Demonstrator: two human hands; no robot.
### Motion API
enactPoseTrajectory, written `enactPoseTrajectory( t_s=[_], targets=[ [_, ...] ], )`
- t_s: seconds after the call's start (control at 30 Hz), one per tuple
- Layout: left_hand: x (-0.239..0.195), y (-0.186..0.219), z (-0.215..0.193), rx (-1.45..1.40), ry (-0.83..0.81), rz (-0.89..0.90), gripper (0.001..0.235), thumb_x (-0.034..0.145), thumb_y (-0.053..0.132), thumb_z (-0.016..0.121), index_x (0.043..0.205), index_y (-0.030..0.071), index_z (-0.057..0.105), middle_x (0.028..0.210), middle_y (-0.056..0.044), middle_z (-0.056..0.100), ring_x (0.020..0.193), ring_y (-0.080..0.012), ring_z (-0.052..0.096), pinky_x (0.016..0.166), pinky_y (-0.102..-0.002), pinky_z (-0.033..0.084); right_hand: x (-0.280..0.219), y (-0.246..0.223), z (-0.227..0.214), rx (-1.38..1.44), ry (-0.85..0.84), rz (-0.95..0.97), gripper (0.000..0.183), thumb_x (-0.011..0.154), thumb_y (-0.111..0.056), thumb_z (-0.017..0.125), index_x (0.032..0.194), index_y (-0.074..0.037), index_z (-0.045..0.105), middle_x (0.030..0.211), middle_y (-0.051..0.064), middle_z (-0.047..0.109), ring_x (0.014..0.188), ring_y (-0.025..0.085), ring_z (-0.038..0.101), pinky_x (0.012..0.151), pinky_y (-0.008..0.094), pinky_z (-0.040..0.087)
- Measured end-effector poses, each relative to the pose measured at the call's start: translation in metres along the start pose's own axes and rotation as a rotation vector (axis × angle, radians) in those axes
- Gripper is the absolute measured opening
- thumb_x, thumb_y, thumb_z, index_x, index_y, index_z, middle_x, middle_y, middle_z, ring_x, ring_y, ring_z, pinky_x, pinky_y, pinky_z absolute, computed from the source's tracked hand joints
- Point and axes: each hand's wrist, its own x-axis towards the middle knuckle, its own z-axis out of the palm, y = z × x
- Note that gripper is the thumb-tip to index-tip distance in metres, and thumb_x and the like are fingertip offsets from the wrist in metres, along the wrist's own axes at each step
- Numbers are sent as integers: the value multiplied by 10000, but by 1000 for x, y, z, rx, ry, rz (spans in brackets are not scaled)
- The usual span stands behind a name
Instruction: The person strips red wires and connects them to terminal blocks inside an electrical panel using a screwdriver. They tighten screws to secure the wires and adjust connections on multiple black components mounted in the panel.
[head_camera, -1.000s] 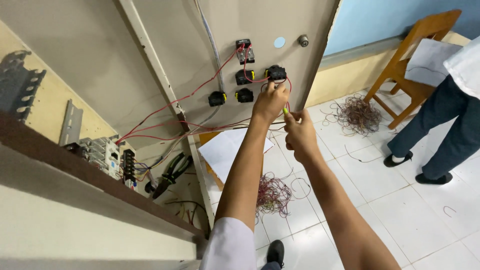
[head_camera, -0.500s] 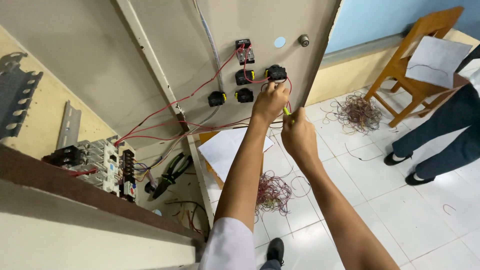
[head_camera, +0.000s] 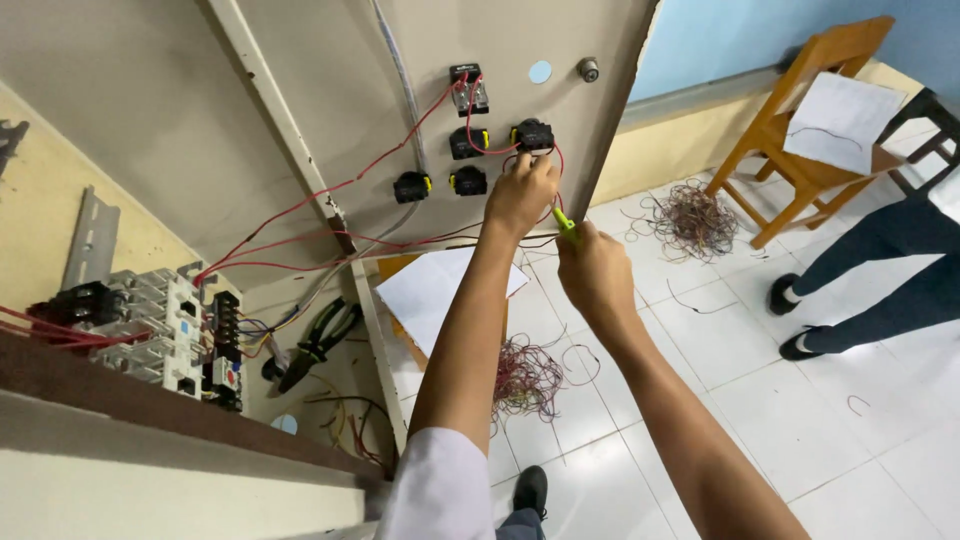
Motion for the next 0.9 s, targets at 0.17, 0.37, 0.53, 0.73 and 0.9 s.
enactPoseTrajectory(
  t_s=[0.17,0.37,0.53,0.73,0.9],
  targets=[
    [-4,0,-1,-16,-14,-7,208,717,2,713,701,176,600,748,2,524,845,-249,639,455,-304,589,-14,-43,-26,280,-92,160,313,1045,-354,536,1151,-61,570,835,178,663,679,346,674,536,448,546],
    [-1,3,8,-93,-77,-56,153,710,45,742,737,143,629,776,-17,540,878,-266,634,454,-360,610,-4,-42,-56,1358,-440,528,192,1036,-237,567,1066,-61,497,752,-96,409,490,-40,355,365,92,246],
    [-7,3,15,-111,-95,-71,158,697,63,766,738,133,630,792,-12,528,888,-277,632,437,-376,611,-1,-21,-27,904,-137,287,447,915,-130,763,1220,80,515,848,168,604,543,169,619,421,327,590],
    [-8,6,1,-94,-115,-63,191,697,39,779,732,148,626,795,3,516,918,-275,617,440,-374,609,-6,-36,-29,1139,-240,378,370,1037,-243,592,1256,-54,361,821,84,517,504,96,429,354,211,320],
    [-11,3,13,-88,-104,-91,171,706,159,776,749,167,611,825,18,507,928,-255,608,438,-366,610,7,-19,-42,1724,-644,586,146,1067,-196,532,998,-106,439,832,-89,396,500,-70,313,394,70,186]
  ],
)
